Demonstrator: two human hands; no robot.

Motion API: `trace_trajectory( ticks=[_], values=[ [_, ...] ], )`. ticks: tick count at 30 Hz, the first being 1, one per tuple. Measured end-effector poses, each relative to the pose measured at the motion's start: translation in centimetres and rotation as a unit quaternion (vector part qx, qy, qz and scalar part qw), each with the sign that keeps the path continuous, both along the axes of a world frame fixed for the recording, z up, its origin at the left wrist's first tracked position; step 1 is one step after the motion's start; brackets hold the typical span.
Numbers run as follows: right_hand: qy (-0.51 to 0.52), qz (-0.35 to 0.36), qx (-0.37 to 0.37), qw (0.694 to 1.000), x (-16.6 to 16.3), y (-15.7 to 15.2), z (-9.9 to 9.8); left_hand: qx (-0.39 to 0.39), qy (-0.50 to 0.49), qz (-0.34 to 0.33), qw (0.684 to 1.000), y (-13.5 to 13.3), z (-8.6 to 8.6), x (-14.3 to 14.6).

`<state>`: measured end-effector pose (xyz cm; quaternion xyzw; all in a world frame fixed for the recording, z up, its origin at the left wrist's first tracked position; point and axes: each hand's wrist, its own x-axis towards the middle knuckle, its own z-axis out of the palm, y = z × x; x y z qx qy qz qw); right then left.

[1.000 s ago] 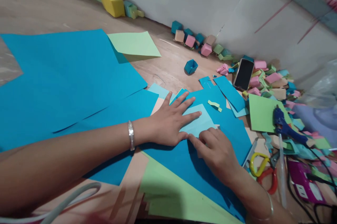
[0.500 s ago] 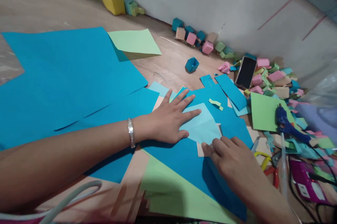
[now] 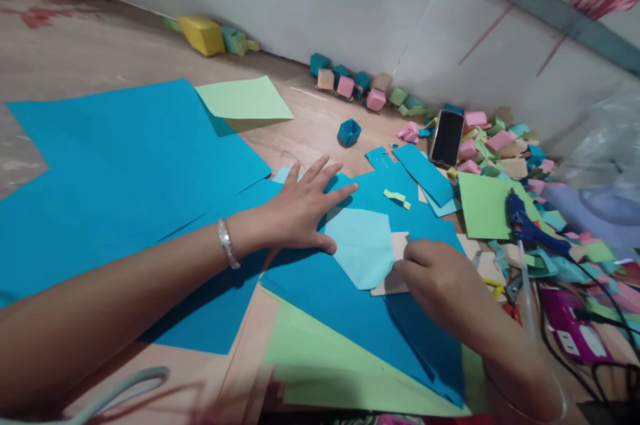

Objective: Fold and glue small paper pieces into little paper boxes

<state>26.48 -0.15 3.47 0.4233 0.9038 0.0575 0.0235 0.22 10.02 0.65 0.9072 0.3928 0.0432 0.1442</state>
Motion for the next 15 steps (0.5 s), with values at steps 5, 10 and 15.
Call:
trace_trajectory(
  ticks=[5,10,15],
  values=[
    [0.12,-0.015,0.022,0.992,0.7,0.7,0.0,0.031,0.025,0.047,0.998,1.3,0.2,-1.1],
    [0.084,-0.081,0.026,0.993,3.0,2.3,-0.5,0.028,0.046,0.078,0.995,2.0,0.3,-1.7],
    [0.101,-0.055,-0.081,0.99,2.8,3.6,-1.8,-0.015,0.06,0.078,0.995,2.5,0.4,-1.9]
  ],
)
